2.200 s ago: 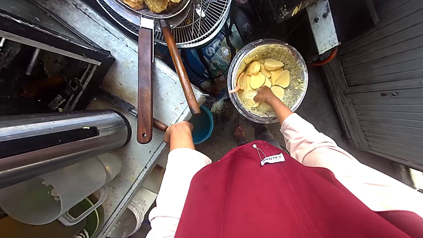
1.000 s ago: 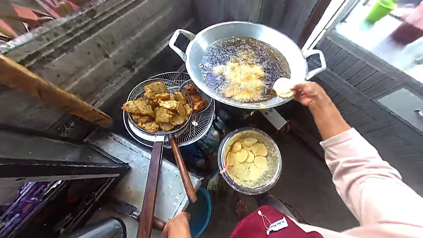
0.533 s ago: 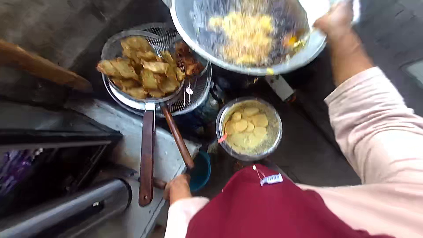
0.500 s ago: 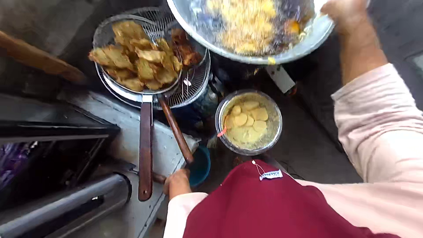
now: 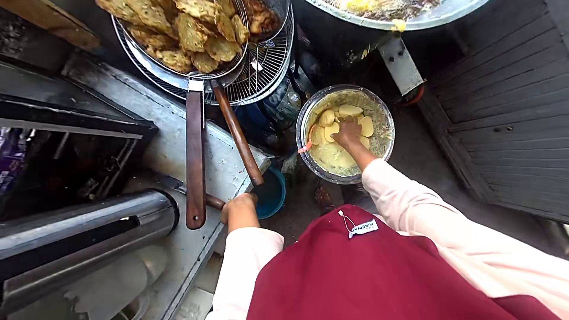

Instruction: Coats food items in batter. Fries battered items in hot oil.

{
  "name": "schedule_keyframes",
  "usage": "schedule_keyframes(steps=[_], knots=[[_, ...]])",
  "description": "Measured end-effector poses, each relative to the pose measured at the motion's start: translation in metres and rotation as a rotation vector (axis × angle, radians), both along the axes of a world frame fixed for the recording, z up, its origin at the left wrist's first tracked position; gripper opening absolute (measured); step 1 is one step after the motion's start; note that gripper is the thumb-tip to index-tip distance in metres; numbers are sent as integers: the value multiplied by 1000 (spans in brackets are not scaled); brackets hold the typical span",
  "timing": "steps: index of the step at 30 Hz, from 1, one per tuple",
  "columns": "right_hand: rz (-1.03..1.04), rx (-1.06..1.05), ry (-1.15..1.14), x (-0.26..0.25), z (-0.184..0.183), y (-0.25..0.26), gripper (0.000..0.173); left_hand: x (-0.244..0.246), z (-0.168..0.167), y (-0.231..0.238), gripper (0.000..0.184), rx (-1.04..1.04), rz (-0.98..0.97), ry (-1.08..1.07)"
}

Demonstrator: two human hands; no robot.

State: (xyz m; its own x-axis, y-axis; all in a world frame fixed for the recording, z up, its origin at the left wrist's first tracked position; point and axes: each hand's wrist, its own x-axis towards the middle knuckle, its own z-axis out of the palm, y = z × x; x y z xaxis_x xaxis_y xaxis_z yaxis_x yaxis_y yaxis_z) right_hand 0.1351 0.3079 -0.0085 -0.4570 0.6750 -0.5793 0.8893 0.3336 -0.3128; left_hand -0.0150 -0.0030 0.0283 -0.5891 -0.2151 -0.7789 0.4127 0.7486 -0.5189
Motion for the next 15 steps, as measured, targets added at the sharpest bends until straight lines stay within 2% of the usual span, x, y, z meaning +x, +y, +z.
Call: schedule_keyframes(steps=[6, 10, 15], knots=[[129, 3, -77, -7, -26, -3, 75, 0, 7, 4, 39, 2, -19, -19], [346, -24, -77, 3, -30, -7, 80, 1, 12, 6, 38, 9, 16, -16], [531, -13, -62, 19, -31, -10, 59, -3, -3, 2, 43, 24, 116, 39]])
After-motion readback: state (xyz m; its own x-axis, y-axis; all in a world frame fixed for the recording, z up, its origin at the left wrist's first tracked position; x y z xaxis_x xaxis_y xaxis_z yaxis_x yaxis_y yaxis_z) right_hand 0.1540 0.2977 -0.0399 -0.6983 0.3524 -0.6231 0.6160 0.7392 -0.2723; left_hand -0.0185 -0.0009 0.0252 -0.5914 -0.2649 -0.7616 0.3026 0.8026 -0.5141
